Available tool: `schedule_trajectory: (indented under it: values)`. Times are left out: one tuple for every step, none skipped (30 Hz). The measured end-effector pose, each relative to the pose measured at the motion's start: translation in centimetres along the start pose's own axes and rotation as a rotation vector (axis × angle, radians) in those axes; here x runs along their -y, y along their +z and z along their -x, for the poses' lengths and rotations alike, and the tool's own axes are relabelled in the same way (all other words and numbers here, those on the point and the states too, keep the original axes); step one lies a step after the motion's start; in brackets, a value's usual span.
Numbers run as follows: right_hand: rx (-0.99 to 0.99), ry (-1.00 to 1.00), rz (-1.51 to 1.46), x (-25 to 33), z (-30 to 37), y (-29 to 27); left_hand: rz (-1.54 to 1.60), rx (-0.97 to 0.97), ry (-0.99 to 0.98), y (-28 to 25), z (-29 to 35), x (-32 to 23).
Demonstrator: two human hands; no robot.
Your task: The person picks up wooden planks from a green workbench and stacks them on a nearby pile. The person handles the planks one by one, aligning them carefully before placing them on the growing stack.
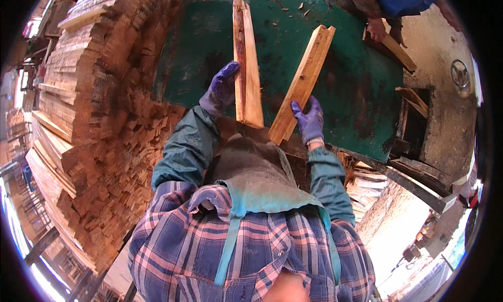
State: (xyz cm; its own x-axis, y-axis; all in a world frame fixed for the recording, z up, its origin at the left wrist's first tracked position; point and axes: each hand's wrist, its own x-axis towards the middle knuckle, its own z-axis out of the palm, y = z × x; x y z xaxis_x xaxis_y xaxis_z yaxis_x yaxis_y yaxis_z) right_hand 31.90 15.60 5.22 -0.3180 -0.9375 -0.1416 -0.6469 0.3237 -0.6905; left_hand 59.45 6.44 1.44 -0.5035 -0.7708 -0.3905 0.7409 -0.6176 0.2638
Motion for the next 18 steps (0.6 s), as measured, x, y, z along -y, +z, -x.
schedule_trajectory:
  values:
    - [0.023, -0.002, -0.174, 0.3, -0.3, -0.6, 0.026, 0.078, 0.007, 2.5, -0.3, 0.6]
    - [0.046, -0.003, -0.345, 0.4, -0.3, -1.1, 0.058, 0.153, 0.009, 5.0, -0.3, 1.6]
    - [0.068, -0.008, -0.517, 0.7, -0.2, -1.7, 0.039, 0.154, 0.020, 5.7, -0.6, 2.9]
    - [0.265, 0.171, -0.725, 2.1, -0.1, -2.5, 0.016, 0.159, 0.043, 6.3, -1.2, 4.0]
    - [0.451, 0.350, -0.922, 4.1, 0.5, -3.5, -0.069, 0.182, 0.067, 6.3, -2.2, 5.2]
    - [0.629, 0.528, -1.123, 5.1, 0.9, -4.8, -0.200, 0.218, 0.159, 7.8, -3.2, 7.0]
    - [0.619, 0.430, -1.056, 5.0, 1.1, -5.4, -0.207, 0.255, 0.119, 9.7, -3.3, 7.6]
    - [0.611, 0.336, -0.984, 4.8, 1.4, -6.2, -0.212, 0.288, 0.083, 11.8, -3.2, 7.8]
    - [0.563, 0.355, -1.006, 3.6, 1.6, -6.8, -0.284, 0.290, -0.001, 13.0, -3.6, 7.6]
    - [0.471, 0.365, -1.029, 3.0, 1.9, -7.6, -0.490, 0.270, 0.055, 13.3, -4.4, 7.6]
    - [0.385, 0.372, -1.048, 2.3, 2.2, -8.5, -0.691, 0.248, 0.124, 13.0, -5.7, 8.0]
    - [0.300, 0.377, -1.067, 1.4, 2.5, -9.3, -0.891, 0.225, 0.198, 12.5, -6.9, 8.4]
    - [0.241, 0.349, -1.055, -1.5, 2.8, -9.4, -1.106, 0.066, 0.311, 11.2, -8.3, 9.3]
    - [0.189, 0.398, -1.071, -4.2, 3.5, -9.5, -1.308, -0.047, 0.441, 11.2, -8.7, 10.1]
    - [0.135, 0.447, -1.090, -6.7, 4.2, -9.7, -1.445, -0.101, 0.409, 10.9, -9.1, 11.1]
    - [0.087, 0.498, -1.110, -8.9, 5.0, -9.5, -1.582, -0.161, 0.380, 10.1, -9.6, 12.2]
    - [0.048, 0.589, -1.137, -10.7, 5.7, -9.3, -1.822, -0.175, 0.326, 11.2, -9.6, 13.6]
    - [0.029, 0.624, -1.076, -12.4, 6.6, -9.2, -2.044, -0.248, 0.238, 12.0, -8.9, 15.7]
